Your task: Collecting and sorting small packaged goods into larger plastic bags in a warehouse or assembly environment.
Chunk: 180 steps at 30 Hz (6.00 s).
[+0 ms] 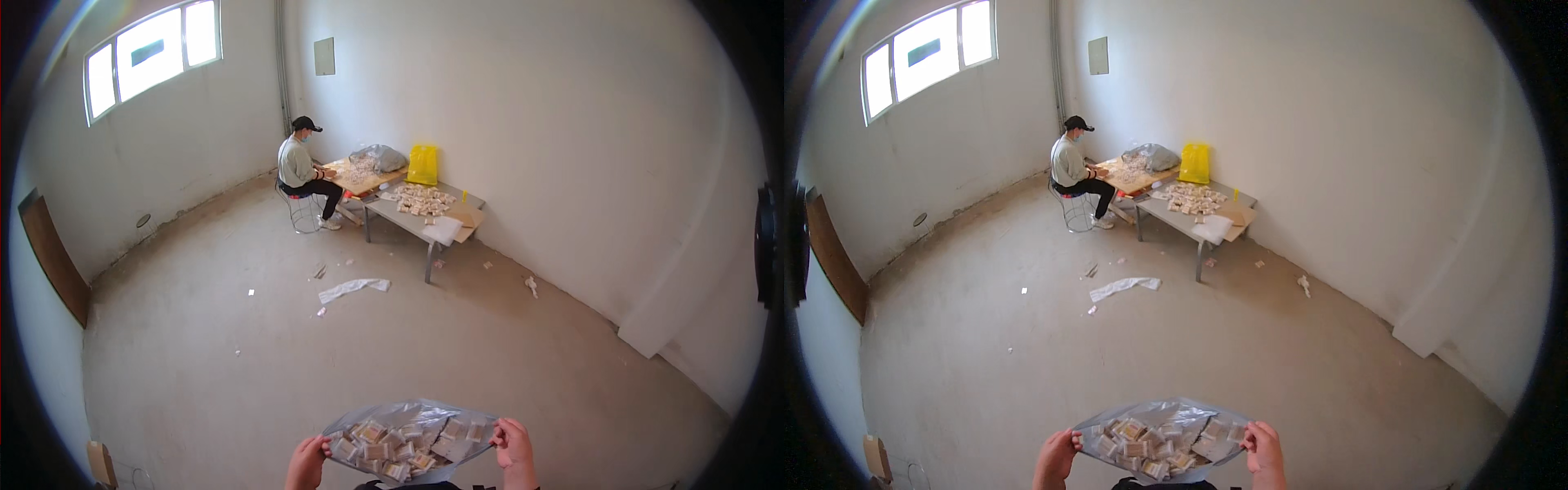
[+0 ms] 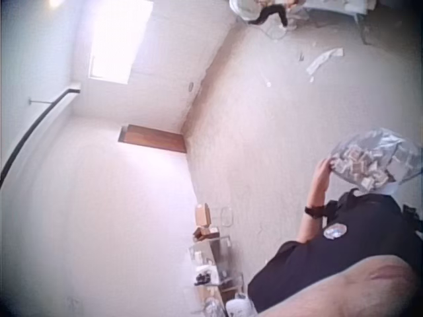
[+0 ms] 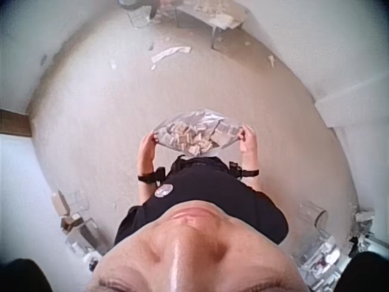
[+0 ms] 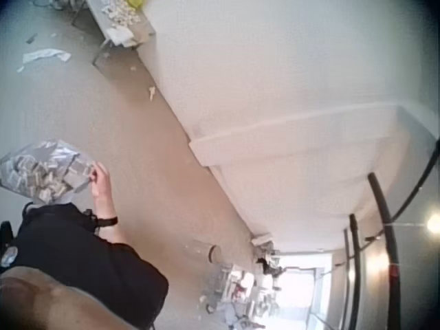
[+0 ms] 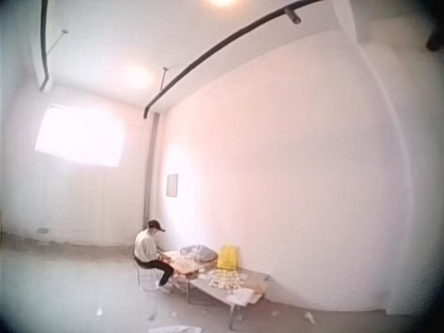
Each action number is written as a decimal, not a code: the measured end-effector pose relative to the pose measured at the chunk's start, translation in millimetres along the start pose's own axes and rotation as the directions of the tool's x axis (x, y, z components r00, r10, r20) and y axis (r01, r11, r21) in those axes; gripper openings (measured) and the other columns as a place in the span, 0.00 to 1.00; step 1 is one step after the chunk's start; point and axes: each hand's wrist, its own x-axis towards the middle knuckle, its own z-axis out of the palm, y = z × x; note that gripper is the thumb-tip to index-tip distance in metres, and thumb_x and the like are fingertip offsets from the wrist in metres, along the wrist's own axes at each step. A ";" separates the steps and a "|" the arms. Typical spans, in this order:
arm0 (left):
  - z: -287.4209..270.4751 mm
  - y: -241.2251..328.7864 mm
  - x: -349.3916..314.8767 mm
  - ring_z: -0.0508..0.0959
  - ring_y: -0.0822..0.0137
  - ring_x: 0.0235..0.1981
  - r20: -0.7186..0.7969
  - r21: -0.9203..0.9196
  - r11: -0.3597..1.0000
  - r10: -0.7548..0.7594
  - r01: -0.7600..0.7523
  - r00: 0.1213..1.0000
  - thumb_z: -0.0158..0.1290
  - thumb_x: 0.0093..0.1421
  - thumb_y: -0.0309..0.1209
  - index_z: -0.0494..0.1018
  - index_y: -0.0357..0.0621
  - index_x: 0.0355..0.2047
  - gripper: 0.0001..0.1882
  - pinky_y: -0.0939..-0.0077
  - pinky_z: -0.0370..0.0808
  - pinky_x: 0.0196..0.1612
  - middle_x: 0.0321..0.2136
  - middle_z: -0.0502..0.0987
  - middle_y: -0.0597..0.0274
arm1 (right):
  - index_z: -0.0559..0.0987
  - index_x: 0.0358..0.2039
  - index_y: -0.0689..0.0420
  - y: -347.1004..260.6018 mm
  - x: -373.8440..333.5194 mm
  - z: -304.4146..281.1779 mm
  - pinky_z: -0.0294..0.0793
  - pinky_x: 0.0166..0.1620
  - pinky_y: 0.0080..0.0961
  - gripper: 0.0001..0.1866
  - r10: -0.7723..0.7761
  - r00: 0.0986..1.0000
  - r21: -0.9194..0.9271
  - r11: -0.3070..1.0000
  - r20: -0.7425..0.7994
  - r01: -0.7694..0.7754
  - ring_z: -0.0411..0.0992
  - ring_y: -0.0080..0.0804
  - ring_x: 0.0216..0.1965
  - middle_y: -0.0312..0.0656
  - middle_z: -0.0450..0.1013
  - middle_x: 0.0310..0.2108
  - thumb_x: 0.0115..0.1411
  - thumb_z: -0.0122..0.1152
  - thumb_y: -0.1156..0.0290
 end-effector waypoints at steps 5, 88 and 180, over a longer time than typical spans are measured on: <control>24.9 46.4 67.8 0.71 0.68 0.25 -0.148 -0.165 0.973 0.139 -0.163 0.979 0.47 0.59 0.30 0.69 0.33 0.32 0.09 0.75 0.69 0.32 0.23 0.71 0.59 | 0.72 0.25 0.61 -46.7 100.4 110.6 0.64 0.26 0.22 0.08 0.008 0.989 -0.046 0.999 0.149 -0.001 0.59 0.20 0.15 0.33 0.63 0.16 0.55 0.54 0.69; 320.4 161.0 1540.3 0.74 0.65 0.29 -0.254 0.904 0.341 -0.062 0.259 0.965 0.55 0.50 0.30 0.69 0.35 0.36 0.15 0.72 0.69 0.36 0.29 0.74 0.58 | 0.71 0.25 0.61 43.0 1244.6 467.8 0.69 0.26 0.23 0.06 0.348 0.755 0.030 0.916 -0.556 -0.401 0.70 0.30 0.22 0.41 0.69 0.21 0.55 0.51 0.73; 297.2 11.7 1402.9 0.69 0.58 0.45 0.296 0.791 -0.313 -0.555 -0.525 0.777 0.46 0.48 0.26 0.76 0.52 0.26 0.10 0.52 0.57 0.56 0.31 0.72 0.61 | 0.60 0.58 0.41 -52.2 1479.6 578.8 0.48 0.55 0.62 0.39 -0.326 0.940 -0.975 -0.221 0.096 0.023 0.44 0.58 0.61 0.52 0.48 0.60 0.45 0.63 0.51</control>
